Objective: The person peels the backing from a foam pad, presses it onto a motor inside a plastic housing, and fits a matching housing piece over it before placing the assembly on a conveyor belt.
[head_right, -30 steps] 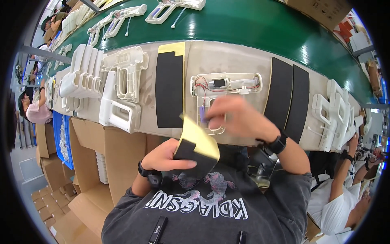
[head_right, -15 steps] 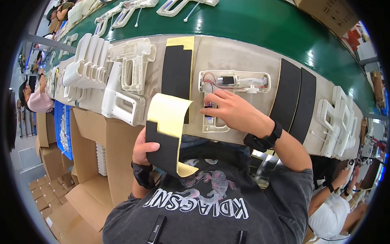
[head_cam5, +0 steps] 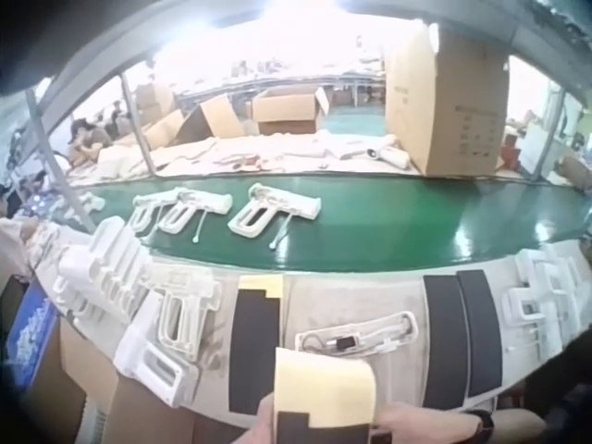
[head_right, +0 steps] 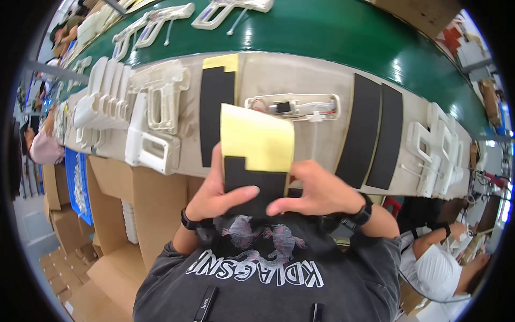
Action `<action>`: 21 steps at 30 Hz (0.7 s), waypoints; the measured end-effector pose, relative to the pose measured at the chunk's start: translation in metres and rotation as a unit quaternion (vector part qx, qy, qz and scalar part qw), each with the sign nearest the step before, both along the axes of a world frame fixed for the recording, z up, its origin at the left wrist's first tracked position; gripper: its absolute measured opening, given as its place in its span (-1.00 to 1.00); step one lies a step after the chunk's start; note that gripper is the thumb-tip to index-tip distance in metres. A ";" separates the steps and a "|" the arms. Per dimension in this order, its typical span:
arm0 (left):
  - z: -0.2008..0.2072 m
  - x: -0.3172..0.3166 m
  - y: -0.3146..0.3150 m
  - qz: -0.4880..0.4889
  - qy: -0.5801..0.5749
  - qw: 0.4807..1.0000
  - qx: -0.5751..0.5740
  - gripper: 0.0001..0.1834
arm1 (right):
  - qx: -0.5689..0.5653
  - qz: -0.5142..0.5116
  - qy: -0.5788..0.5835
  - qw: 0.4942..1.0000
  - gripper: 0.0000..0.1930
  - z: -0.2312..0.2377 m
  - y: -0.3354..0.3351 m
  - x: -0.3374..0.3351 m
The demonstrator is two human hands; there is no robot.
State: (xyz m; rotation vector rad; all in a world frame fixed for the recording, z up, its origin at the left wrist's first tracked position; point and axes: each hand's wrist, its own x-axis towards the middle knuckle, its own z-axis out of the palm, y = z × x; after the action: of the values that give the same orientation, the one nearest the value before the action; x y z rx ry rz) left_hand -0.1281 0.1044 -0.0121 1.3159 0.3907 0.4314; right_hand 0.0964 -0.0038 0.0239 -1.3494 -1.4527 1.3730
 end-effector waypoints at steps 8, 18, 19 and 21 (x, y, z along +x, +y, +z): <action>0.036 -0.035 0.052 -0.029 0.105 0.988 0.113 -0.50 | 0.060 -0.409 0.148 0.899 -0.16 0.002 -0.094 0.103; 0.001 -0.126 0.117 0.358 0.526 0.674 0.375 -0.11 | -0.026 -0.543 -0.380 0.749 -0.42 -0.085 -0.144 0.208; -0.010 -0.137 0.124 0.359 0.528 0.672 0.375 -0.11 | 0.025 -0.525 -0.324 0.786 -0.48 -0.079 -0.136 0.201; -0.033 -0.156 0.142 0.349 0.587 0.632 0.366 -0.08 | 0.078 -0.506 -0.265 0.817 -0.53 -0.068 -0.119 0.185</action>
State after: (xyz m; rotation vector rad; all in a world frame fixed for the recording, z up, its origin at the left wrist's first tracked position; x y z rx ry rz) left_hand -0.2839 0.2462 -0.0453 2.1228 2.0697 0.2977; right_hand 0.2817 -0.1226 -0.0439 -2.0375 -0.8184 0.1764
